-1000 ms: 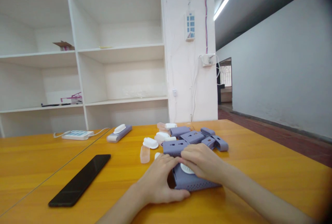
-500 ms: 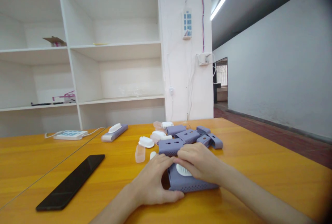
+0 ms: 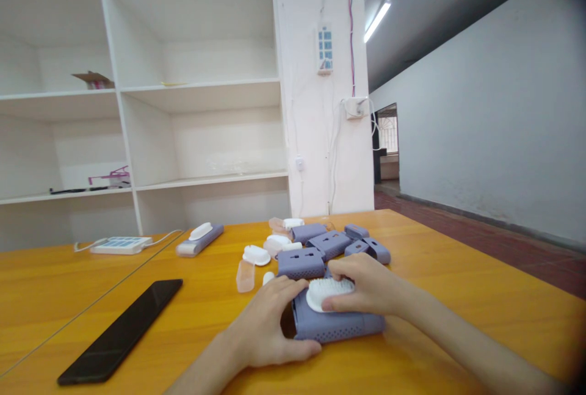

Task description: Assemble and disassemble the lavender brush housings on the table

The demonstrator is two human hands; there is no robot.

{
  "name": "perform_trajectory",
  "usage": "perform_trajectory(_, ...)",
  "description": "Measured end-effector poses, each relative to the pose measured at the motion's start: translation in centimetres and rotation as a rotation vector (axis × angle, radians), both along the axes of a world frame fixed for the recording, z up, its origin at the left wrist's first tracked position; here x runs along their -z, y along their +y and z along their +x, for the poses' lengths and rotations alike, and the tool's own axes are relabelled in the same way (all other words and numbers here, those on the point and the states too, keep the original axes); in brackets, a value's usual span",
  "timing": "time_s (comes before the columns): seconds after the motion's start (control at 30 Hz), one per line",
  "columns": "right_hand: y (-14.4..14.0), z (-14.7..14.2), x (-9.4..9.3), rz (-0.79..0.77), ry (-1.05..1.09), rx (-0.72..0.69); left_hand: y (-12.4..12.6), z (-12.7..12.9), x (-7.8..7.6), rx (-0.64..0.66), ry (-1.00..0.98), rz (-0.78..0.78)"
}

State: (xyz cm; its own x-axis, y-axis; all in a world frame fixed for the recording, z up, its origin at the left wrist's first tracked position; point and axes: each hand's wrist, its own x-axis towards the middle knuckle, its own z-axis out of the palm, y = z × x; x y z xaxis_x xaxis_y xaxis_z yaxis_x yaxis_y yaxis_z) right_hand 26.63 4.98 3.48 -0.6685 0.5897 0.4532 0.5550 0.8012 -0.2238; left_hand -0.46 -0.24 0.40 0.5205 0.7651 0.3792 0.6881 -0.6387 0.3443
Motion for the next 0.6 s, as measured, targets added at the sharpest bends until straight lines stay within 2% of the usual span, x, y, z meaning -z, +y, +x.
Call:
perform_trajectory(0.17, -0.3, -0.4, -0.1, -0.094, 0.057, -0.012, -0.1, 0.0, 0.0, -0.004, 0.001, -0.005)
perform_trajectory(0.33, -0.3, 0.8, -1.4, -0.298, 0.071, -0.024, -0.2, 0.0, -0.5, -0.002, 0.009, -0.023)
perform_trajectory(0.47, 0.3, 2.4, -1.7, -0.388, 0.051, -0.014, -0.8, -0.2, -1.6, 0.028, 0.02, -0.031)
perform_trajectory(0.6, 0.9, 2.9, -0.5, -0.427, -0.047, 0.002, -1.4, 1.0, -3.6, -0.017, -0.03, 0.016)
